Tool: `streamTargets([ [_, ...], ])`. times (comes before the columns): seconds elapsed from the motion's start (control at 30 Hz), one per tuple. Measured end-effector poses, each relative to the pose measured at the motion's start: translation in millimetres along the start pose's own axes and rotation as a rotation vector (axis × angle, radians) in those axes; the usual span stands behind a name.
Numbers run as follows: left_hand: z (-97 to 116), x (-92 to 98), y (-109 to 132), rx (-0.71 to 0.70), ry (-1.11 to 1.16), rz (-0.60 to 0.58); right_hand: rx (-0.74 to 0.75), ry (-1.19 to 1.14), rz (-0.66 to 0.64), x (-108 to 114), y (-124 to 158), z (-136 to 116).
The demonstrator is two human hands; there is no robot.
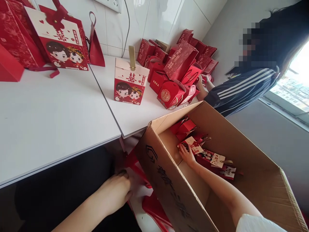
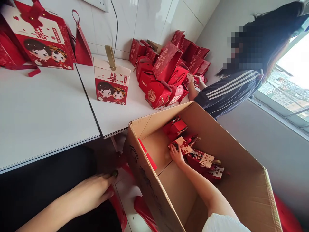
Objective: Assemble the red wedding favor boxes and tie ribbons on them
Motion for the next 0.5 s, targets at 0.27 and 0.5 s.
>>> streamTargets([
  [0.27, 1.0, -1.8, -1.1, -0.028, 0.009, -0.008, -0.002, -0.202, 0.081, 62.0, 11.6, 16.1],
  [0.5, 2.0, -4.0, -5.6, -0.059, -0.008, 0.000, -0.467, -0.492, 0.442, 145.5, 53.1, 102.2],
])
Point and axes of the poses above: each hand's wrist, its own y-axis away from the middle knuckle, its own x-axis out of the back of the hand, z = x × y, the point moved 10 cm from there along -y, towards the middle knuckle, and after that the axes turned 8 degrees about -z, right-handed, at the moved point
